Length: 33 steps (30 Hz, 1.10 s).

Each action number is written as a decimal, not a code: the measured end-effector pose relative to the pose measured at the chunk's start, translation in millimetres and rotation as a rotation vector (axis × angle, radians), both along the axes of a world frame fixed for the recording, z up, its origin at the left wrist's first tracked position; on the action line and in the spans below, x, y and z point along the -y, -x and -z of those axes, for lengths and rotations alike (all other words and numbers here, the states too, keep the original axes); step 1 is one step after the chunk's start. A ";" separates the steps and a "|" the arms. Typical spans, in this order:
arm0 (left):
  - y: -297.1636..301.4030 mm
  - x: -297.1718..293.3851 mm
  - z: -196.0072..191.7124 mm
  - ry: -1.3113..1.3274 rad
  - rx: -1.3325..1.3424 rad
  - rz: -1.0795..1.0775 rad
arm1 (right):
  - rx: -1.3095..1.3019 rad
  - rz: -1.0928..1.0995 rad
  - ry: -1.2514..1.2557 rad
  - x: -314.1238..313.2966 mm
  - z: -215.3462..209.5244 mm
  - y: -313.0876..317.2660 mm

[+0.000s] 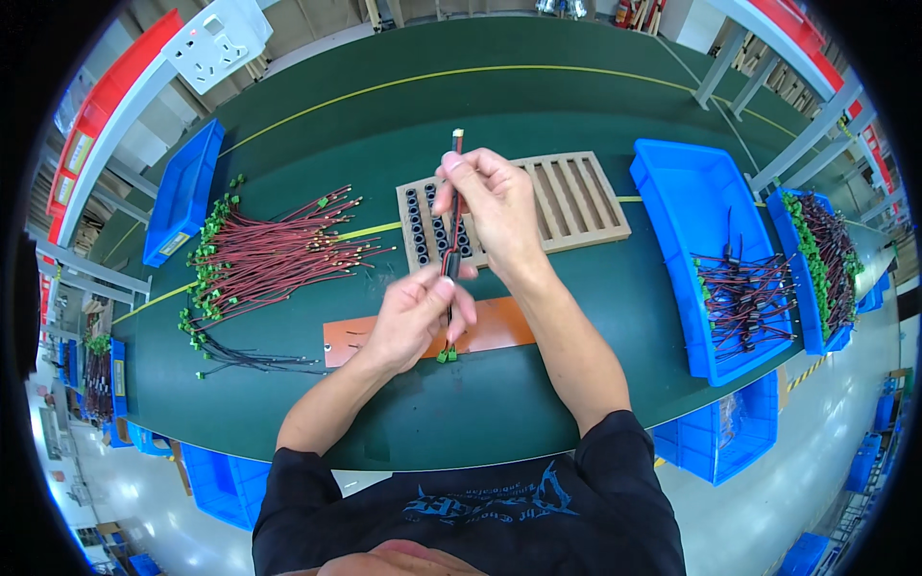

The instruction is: The person assembles wire harnesses by hand at a workbench. They pick up red and black wires, insert them into a black cylindrical connector, and place the finished assembly into a blue bin. The process is repeated multiple times throughout the clip.

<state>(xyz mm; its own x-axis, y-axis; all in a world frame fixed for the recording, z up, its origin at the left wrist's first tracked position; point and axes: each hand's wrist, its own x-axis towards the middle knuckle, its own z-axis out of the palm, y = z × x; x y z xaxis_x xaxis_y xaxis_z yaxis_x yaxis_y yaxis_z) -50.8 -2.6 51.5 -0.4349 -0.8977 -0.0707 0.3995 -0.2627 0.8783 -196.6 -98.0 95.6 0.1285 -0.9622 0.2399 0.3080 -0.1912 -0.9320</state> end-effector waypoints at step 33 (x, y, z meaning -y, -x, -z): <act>7.0 -30.6 53.9 1.496 0.883 0.036 | -1.954 1.043 -0.437 -39.1 14.2 457.6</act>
<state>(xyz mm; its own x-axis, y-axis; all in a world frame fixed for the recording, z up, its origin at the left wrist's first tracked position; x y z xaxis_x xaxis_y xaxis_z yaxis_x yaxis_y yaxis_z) -57.8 28.0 -2.4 -0.7459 -0.3950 0.5363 -0.2821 0.9168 0.2828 -654.2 -58.9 81.4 -0.5552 -0.7713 0.3112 -0.7849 0.6097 0.1108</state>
